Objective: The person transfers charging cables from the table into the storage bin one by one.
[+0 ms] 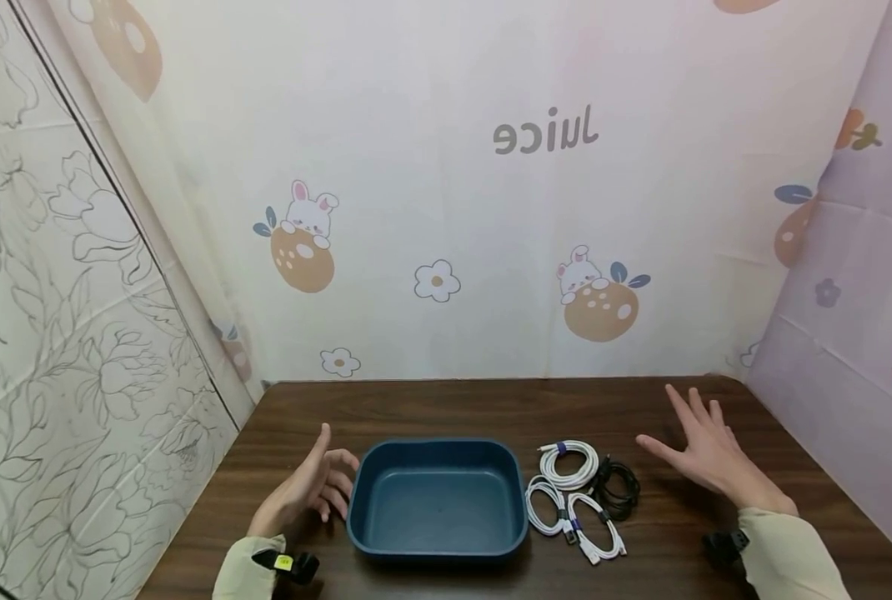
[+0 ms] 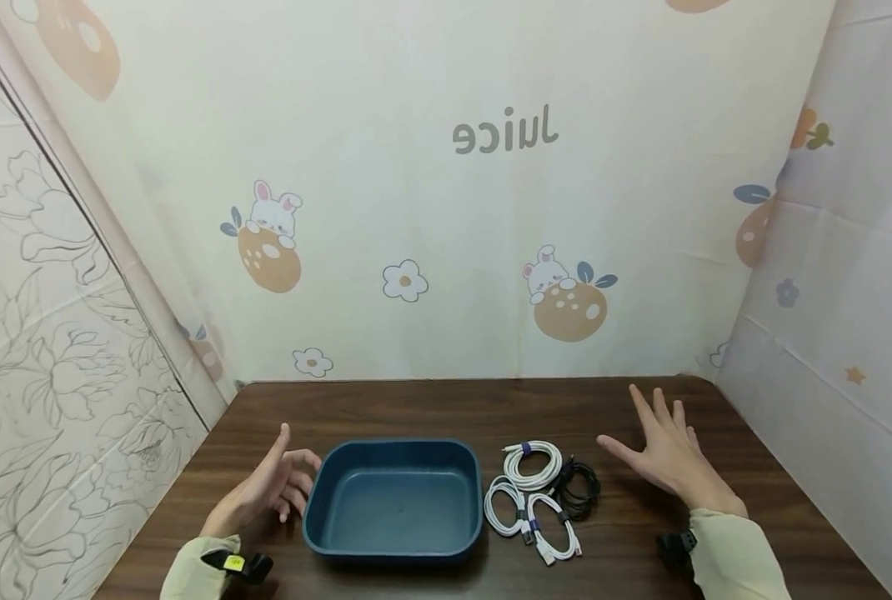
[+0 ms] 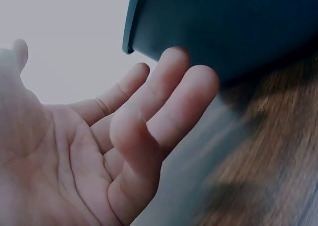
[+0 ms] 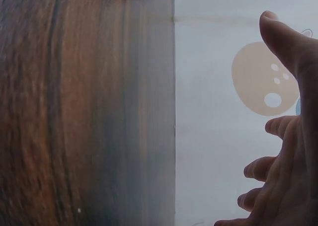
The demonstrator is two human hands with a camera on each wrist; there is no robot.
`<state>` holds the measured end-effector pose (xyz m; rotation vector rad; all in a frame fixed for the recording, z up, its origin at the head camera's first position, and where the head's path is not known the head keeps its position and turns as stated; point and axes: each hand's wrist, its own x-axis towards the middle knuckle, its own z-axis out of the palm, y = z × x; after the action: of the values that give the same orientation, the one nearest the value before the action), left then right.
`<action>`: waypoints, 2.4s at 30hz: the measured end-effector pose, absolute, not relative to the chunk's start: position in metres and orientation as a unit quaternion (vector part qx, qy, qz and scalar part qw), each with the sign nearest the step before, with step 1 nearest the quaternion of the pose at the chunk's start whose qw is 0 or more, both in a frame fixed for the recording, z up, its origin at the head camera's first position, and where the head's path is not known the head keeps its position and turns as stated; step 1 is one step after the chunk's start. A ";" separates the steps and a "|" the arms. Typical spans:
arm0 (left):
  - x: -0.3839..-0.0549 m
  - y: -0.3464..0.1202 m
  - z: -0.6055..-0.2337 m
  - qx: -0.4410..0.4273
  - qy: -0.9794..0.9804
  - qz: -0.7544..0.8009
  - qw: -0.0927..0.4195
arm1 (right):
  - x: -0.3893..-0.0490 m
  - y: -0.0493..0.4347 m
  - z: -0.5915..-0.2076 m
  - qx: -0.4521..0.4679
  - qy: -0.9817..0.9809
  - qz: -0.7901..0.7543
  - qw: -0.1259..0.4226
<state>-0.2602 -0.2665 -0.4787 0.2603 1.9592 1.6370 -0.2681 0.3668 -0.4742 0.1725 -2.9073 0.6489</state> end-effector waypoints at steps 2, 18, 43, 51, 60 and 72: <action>-0.260 -0.264 -0.479 0.095 0.735 0.609 0.284 | -0.268 0.366 -0.476 0.055 -0.971 0.218 0.076; -0.260 -0.255 -0.478 0.077 0.745 0.603 0.274 | -0.270 0.363 -0.476 0.054 -0.973 0.213 0.074; -0.260 -0.243 -0.483 0.025 0.778 0.583 0.233 | -0.267 0.360 -0.480 0.063 -0.969 0.231 0.055; -0.262 -0.245 -0.486 0.035 0.768 0.584 0.259 | -0.268 0.359 -0.481 0.062 -0.969 0.231 0.056; -0.260 -0.245 -0.486 0.017 0.771 0.585 0.250 | -0.267 0.359 -0.482 0.064 -0.970 0.227 0.065; -0.261 -0.245 -0.487 0.020 0.777 0.579 0.247 | -0.266 0.358 -0.480 0.064 -0.970 0.227 0.066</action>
<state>-0.2610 -0.2448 -0.4870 0.0550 2.1191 1.5783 -0.2660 0.3578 -0.4800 0.1927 -2.9237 0.6838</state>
